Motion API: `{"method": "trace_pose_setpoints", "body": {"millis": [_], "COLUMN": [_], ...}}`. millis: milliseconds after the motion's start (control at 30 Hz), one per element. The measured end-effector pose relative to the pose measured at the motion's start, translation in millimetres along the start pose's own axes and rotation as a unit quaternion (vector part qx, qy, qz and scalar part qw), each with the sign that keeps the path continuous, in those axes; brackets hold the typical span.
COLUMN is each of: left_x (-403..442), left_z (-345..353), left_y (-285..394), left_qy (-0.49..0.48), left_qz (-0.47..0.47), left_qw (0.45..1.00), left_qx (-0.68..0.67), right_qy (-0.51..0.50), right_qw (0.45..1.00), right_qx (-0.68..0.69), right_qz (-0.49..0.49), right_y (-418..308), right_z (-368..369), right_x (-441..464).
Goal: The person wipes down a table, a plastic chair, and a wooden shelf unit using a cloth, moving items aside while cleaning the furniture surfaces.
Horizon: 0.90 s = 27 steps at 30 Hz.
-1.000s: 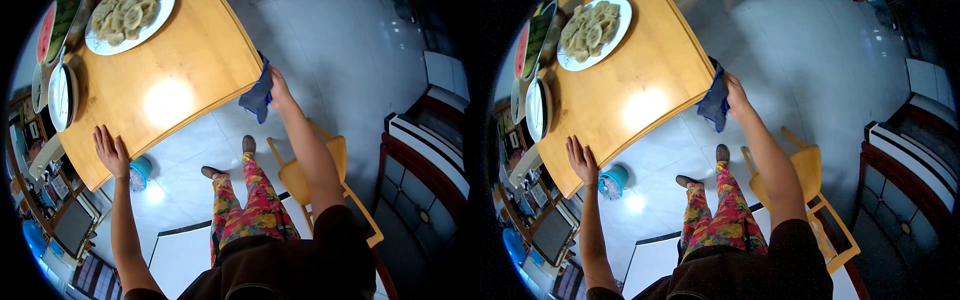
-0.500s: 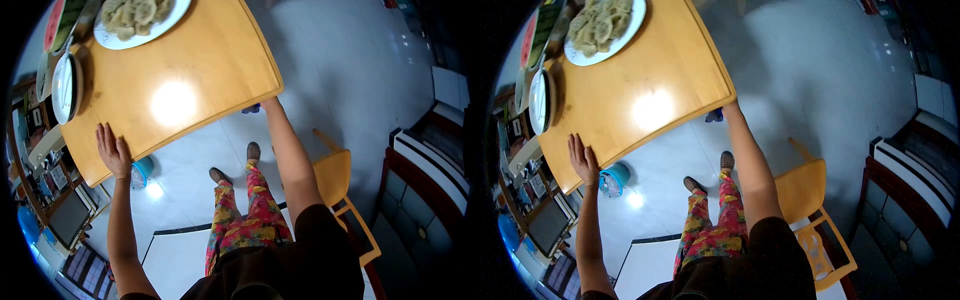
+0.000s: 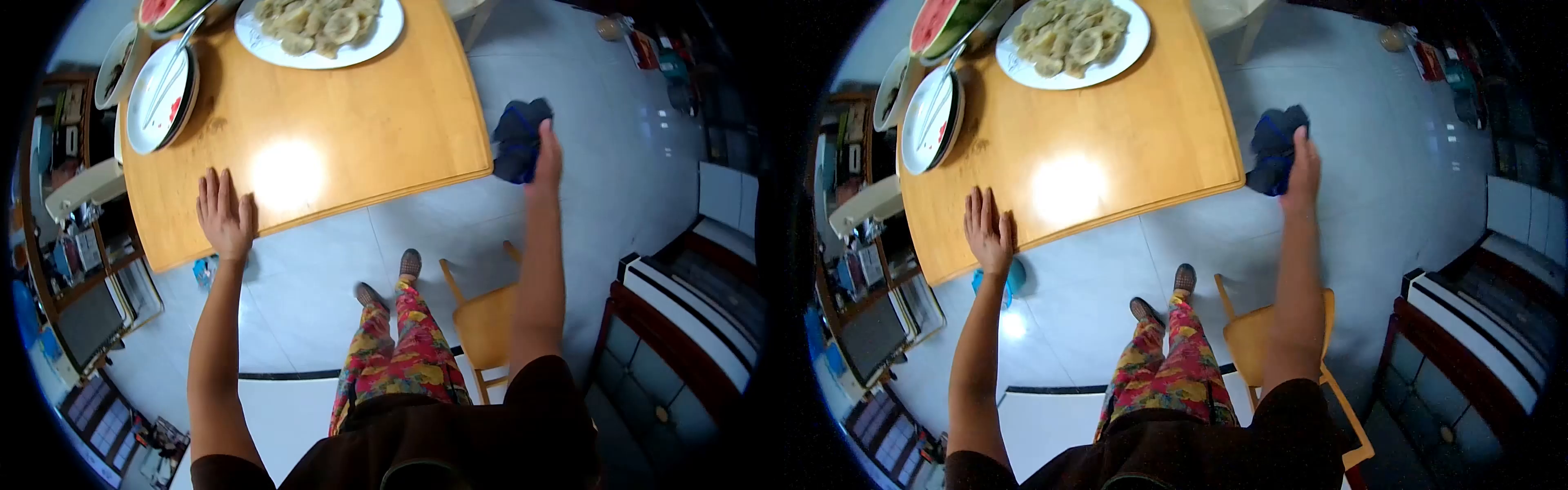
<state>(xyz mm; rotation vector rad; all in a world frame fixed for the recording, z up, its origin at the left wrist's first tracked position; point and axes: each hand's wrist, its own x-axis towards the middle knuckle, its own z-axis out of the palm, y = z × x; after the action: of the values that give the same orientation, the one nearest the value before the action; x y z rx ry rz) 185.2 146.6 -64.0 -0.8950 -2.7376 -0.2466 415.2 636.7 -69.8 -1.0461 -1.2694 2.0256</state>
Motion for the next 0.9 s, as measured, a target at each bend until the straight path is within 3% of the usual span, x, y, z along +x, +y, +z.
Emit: {"method": "trace_pose_setpoints", "body": {"millis": [100, 133, 200, 267, 433, 500, 600, 667, 767, 900], "left_x": [2, 3, 2, 2, 1, 0, 0, -8, -64, -212], "left_z": [-2, -1, 1, 3, 5, 11, 10, 4, -24, -26], "left_y": [5, 7, 9, 13, 22, 20, 16, 6, -32, -81], "left_qy": [0.008, 0.018, 0.037, 0.06, 0.106, 0.128, 0.164, 0.216, 0.269, 0.22], "left_qz": [-0.008, -0.011, -0.014, -0.024, -0.036, -0.037, -0.043, -0.087, -0.158, -0.285], "left_qw": [1.0, 1.0, 0.999, 0.997, 0.991, 0.982, 0.943, 0.888, 0.859, 0.865], "left_qx": [-0.005, -0.013, -0.02, -0.031, -0.078, -0.133, -0.287, -0.396, -0.407, -0.348], "right_qy": [-0.085, -0.131, -0.144, -0.088, -0.121, -0.183, -0.26, -0.298, -0.417, -0.482], "right_qw": [0.976, 0.933, 0.74, 0.671, 0.633, 0.628, 0.626, 0.602, 0.515, 0.309], "right_qx": [-0.188, -0.316, -0.572, -0.66, -0.667, -0.643, -0.597, -0.567, -0.519, -0.531], "right_qz": [-0.066, -0.115, -0.322, -0.326, -0.375, -0.399, -0.43, -0.476, -0.54, -0.624], "right_y": [-30, -19, 21, 36, 99, 122, 141, 161, 171, 188], "right_z": [52, 57, 66, 86, 145, 191, 261, 293, 318, 337], "right_x": [-21, -23, -36, -74, -145, -168, -201, -215, -228, -218]}}
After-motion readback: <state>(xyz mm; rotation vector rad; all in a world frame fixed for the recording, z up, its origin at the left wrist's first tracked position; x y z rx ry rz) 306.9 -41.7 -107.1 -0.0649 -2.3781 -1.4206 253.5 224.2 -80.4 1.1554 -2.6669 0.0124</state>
